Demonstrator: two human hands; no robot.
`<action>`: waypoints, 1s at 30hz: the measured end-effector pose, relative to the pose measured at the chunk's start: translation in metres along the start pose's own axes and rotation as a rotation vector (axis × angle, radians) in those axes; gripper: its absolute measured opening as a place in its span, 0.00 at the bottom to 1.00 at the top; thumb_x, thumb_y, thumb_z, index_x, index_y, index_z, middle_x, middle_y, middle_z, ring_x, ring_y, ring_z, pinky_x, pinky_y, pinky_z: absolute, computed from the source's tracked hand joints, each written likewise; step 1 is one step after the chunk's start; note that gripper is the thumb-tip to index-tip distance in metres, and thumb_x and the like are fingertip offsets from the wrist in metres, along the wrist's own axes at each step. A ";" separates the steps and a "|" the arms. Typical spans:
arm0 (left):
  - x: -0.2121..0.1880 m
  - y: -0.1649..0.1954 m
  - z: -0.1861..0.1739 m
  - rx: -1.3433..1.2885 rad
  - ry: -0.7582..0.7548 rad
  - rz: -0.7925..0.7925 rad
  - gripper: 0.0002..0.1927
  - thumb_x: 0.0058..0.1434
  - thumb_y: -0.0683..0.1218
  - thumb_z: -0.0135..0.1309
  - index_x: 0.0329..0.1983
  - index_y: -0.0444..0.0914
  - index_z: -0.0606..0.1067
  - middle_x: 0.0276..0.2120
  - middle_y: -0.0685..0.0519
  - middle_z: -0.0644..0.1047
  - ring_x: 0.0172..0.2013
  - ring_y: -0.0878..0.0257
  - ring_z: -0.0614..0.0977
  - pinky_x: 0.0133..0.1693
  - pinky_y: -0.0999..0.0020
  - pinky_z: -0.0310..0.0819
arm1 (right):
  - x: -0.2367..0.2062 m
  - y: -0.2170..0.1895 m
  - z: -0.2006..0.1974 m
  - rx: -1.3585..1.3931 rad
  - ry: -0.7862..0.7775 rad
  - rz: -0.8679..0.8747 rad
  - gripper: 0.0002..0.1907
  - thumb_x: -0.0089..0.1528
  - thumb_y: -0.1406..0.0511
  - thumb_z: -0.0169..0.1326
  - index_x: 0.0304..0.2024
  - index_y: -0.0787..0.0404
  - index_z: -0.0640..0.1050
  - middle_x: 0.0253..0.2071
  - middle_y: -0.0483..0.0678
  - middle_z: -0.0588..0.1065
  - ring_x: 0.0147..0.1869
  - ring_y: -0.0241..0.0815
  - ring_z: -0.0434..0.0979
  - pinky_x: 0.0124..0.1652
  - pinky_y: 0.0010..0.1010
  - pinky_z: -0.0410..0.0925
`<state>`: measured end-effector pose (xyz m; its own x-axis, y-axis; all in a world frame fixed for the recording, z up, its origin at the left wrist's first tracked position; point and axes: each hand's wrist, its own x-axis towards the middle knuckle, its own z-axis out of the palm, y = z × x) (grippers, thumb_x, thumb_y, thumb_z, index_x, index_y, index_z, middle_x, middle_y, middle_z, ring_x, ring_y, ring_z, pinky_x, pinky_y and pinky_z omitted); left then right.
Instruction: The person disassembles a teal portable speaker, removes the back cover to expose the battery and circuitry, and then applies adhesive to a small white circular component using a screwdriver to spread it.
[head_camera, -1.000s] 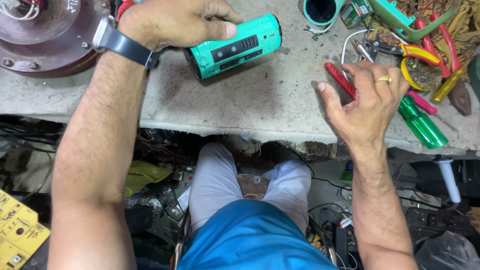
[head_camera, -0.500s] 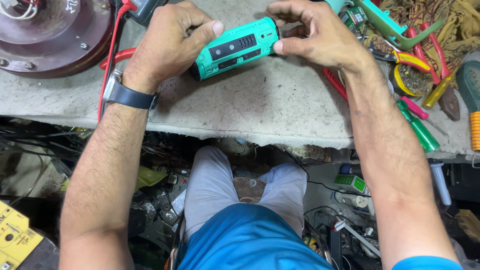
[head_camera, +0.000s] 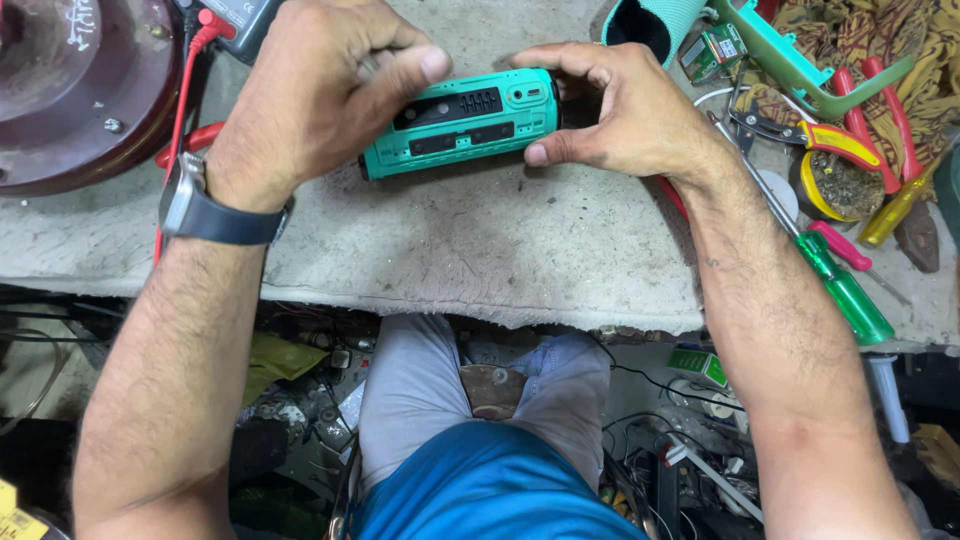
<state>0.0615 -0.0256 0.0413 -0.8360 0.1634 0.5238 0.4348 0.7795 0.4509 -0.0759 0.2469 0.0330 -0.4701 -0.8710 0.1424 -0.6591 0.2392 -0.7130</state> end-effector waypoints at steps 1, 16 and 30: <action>-0.002 0.004 0.001 0.046 0.071 0.140 0.17 0.68 0.51 0.63 0.36 0.32 0.77 0.32 0.45 0.75 0.34 0.52 0.76 0.37 0.59 0.71 | 0.000 0.001 0.000 0.003 -0.005 0.000 0.41 0.51 0.66 0.75 0.66 0.59 0.74 0.55 0.46 0.80 0.58 0.35 0.79 0.59 0.29 0.71; -0.021 -0.005 0.030 0.037 0.080 0.127 0.28 0.58 0.55 0.75 0.52 0.33 0.79 0.44 0.46 0.78 0.45 0.48 0.81 0.46 0.56 0.77 | -0.001 0.019 -0.007 0.278 0.052 -0.001 0.24 0.65 0.66 0.60 0.63 0.65 0.76 0.51 0.46 0.80 0.54 0.31 0.80 0.55 0.23 0.73; -0.020 -0.006 0.032 0.077 0.097 0.132 0.29 0.56 0.56 0.74 0.53 0.34 0.80 0.43 0.45 0.78 0.45 0.47 0.81 0.44 0.54 0.77 | -0.001 0.020 -0.004 0.209 0.159 0.064 0.16 0.68 0.66 0.59 0.57 0.65 0.82 0.45 0.47 0.82 0.47 0.30 0.80 0.48 0.20 0.73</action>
<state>0.0648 -0.0137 0.0048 -0.7359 0.2111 0.6434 0.5084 0.7998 0.3191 -0.0913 0.2540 0.0210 -0.6037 -0.7750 0.1869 -0.4975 0.1830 -0.8479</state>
